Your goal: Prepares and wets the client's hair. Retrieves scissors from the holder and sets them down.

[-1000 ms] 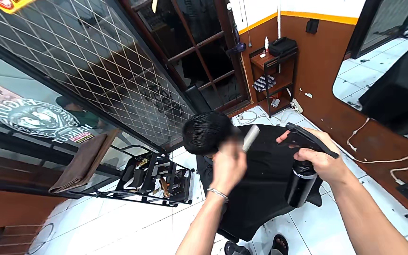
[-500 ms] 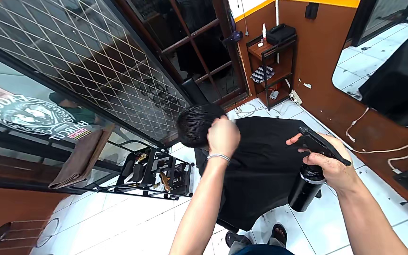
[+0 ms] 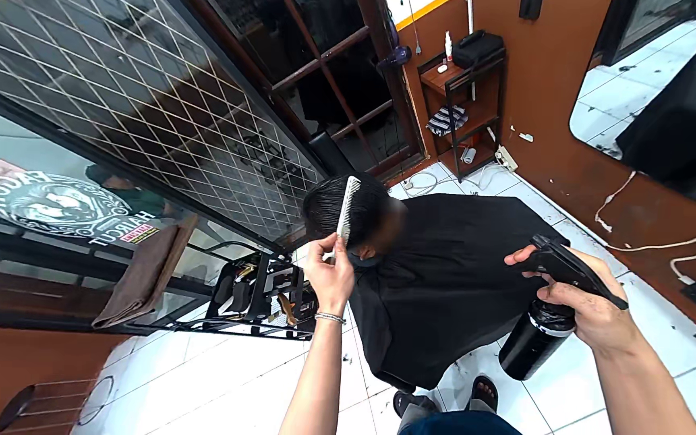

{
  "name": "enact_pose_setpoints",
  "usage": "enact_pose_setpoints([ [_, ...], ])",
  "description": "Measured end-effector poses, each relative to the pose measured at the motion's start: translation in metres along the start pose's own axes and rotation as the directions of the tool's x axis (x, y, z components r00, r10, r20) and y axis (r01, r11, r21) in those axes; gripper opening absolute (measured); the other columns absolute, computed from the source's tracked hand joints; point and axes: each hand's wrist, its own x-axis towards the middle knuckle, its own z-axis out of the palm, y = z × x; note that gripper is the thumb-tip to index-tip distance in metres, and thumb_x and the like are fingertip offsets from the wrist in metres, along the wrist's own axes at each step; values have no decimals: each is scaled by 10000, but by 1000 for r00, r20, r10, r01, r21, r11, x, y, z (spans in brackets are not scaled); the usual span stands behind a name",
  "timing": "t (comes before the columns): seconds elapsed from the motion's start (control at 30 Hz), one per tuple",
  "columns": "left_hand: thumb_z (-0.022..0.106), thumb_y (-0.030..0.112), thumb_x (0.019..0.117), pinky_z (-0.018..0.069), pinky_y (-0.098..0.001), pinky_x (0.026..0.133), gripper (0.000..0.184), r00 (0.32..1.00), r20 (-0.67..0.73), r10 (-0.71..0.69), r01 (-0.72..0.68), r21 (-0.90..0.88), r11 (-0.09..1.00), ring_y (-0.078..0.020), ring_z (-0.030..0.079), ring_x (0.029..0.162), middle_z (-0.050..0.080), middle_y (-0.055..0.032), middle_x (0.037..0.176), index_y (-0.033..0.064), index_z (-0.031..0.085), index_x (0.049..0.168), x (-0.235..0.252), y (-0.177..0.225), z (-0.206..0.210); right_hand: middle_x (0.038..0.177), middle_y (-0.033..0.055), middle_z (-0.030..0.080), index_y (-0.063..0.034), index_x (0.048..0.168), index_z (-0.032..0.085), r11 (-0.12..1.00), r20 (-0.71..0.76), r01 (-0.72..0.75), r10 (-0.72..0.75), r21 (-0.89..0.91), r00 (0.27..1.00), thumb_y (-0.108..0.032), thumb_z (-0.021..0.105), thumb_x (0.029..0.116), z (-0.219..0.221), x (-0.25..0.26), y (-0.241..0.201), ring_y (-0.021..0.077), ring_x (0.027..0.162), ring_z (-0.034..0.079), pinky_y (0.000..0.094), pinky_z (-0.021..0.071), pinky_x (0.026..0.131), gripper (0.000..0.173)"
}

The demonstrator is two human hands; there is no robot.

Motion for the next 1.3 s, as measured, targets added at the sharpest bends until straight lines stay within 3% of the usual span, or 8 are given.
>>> enact_pose_setpoints([
  [0.23,603,138,975,585,-497,894,227,837,520,169,-244,78,967,-306,726,982,741,-158,1012,9,766,1066,-47,2,36,1063,-17,751,-179,1035,740,1000,2,-26,26,-4,1000,-96,588,755,12,-6,2,114,1002,701,260,580,841,330],
  [0.37,627,69,962,572,-201,801,155,983,-25,181,-182,-181,966,-35,670,854,691,-79,913,-78,675,957,-38,11,-8,1111,4,760,-176,1074,737,999,-8,-25,26,33,1000,-88,575,791,18,-9,4,151,1060,708,284,580,901,338],
  [0.5,640,42,952,534,-165,740,147,952,-304,-32,-25,-182,983,-12,639,795,671,-87,886,-102,637,980,-10,-11,-15,1104,13,761,-155,1089,733,997,48,-57,54,60,997,-54,553,778,38,-4,7,159,1071,705,300,580,908,374],
  [0.8,649,68,925,607,-407,837,163,967,185,176,-160,-97,982,-270,730,876,732,-172,918,-41,757,982,-51,-5,44,1096,15,759,-94,1078,725,994,203,-105,100,11,974,-43,540,778,79,42,-12,154,1063,707,330,591,919,356],
  [0.93,636,80,921,604,-391,821,150,915,350,200,-129,-214,968,-243,716,850,717,-130,889,-5,751,963,-85,-5,37,1094,47,755,-66,1089,714,978,318,-136,182,-159,931,-21,515,746,77,120,-38,167,1006,720,342,610,858,400],
  [1.1,646,118,902,583,-238,780,144,949,306,76,11,-272,962,-100,684,795,705,-61,840,27,757,923,-124,-43,-16,797,8,725,-88,843,701,891,351,-85,261,-446,899,-8,516,708,104,158,-51,82,643,646,259,517,550,243],
  [1.2,657,143,891,588,-220,765,162,963,234,-132,195,-269,943,-60,685,802,710,-48,846,22,761,921,-144,-90,-64,745,-68,688,-164,832,699,912,363,25,138,-410,921,-82,554,734,123,135,-49,37,659,651,236,563,609,194],
  [1.3,659,163,898,599,-242,749,180,884,143,-444,466,-222,856,-64,698,818,723,-55,892,14,744,953,-166,-147,-114,976,-61,750,-209,1066,726,936,459,153,9,-316,889,-272,674,857,161,99,-55,97,910,720,299,621,815,224],
])
